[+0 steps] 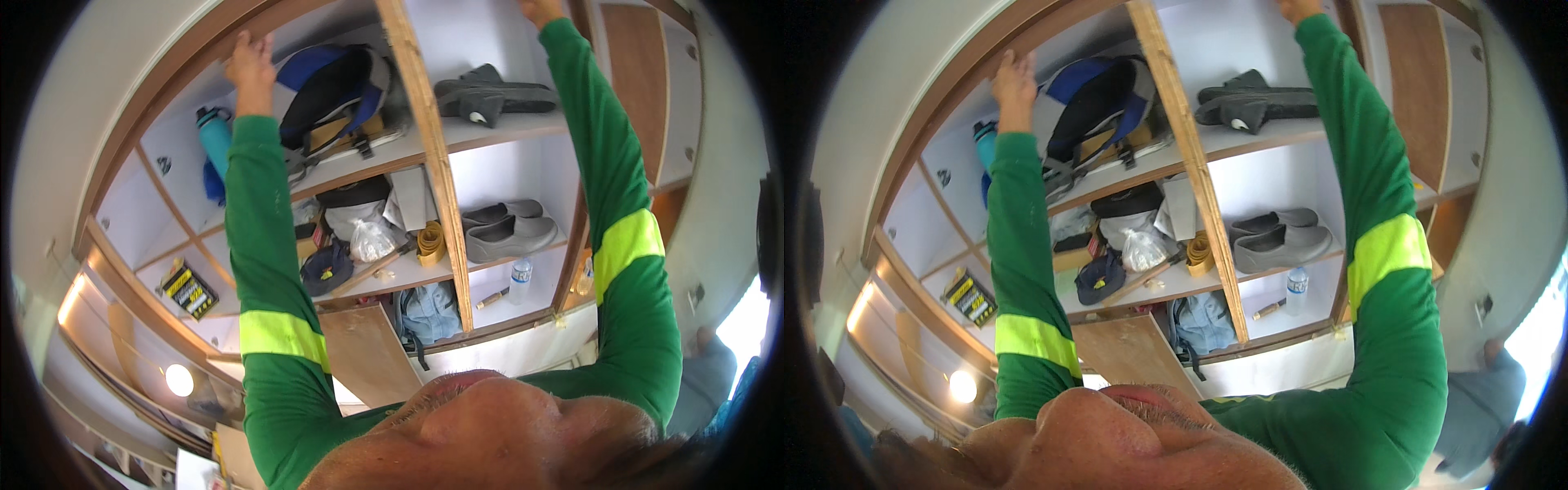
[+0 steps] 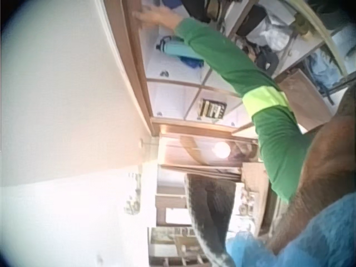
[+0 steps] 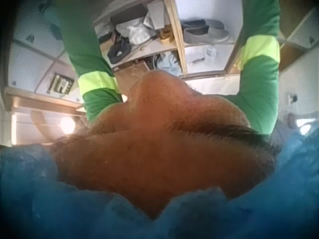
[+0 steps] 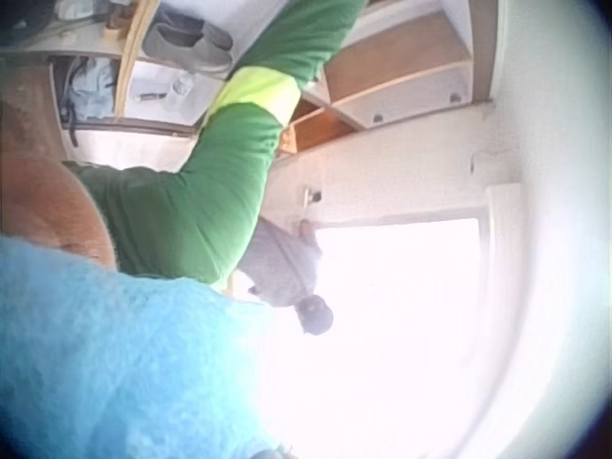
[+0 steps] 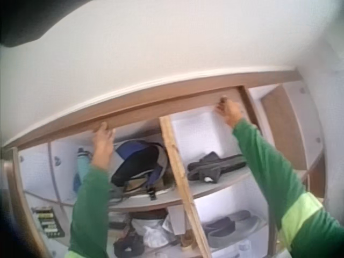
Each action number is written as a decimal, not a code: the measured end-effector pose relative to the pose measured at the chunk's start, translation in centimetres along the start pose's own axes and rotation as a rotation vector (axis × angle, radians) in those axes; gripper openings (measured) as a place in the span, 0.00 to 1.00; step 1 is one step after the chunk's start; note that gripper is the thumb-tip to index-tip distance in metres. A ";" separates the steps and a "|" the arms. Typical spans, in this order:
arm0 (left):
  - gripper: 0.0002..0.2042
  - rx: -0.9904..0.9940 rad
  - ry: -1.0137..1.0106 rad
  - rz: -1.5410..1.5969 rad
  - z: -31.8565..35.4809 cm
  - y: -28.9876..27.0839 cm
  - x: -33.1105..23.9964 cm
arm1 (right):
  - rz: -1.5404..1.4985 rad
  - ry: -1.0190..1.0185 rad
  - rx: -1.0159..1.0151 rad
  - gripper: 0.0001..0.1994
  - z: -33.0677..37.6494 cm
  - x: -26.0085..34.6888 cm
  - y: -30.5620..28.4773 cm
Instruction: The person picks up a long wooden trim piece and places it into a wall-mounted shelving unit. They then sit on the floor and use a utility knife to cut and shape the trim piece, aligning it with other pieces on the floor.
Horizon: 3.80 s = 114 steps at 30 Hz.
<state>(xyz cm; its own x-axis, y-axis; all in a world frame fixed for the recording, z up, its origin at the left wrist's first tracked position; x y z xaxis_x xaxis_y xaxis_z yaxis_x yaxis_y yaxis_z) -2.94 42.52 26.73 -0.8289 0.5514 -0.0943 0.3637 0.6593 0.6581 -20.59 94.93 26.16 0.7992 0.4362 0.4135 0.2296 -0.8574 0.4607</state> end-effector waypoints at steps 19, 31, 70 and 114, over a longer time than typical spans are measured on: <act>0.23 0.032 0.028 0.016 -2.8 -1.0 -0.1 | -0.014 -0.048 -0.028 0.10 0.8 0.8 1.9; 0.27 -0.014 0.045 0.036 1.2 1.7 0.4 | 0.032 0.135 0.171 0.12 10.0 -0.2 15.7; 0.20 0.065 -0.131 -0.013 6.6 8.6 9.4 | 0.191 0.194 0.125 0.12 10.2 1.1 15.8; 0.15 0.184 0.036 -0.161 31.1 -0.7 5.8 | -0.232 0.551 -0.064 0.11 41.8 -0.8 5.1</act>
<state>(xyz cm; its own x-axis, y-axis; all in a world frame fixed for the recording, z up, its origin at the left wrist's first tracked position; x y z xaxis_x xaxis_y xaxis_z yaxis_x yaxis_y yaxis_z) 5.25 61.12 2.53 -0.8959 0.4154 -0.1577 0.2943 0.8207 0.4897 3.14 78.82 -4.68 0.3224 0.7019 0.6352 0.3157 -0.7123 0.6269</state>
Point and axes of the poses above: each hand's wrist, its own z-axis away from the middle knuckle, its own y-axis out of the palm, x = y × z, the point moved 1 cm from there along -z, towards the middle knuckle, and after that the axes turned 14 degrees about z, right-handed, at the moved point
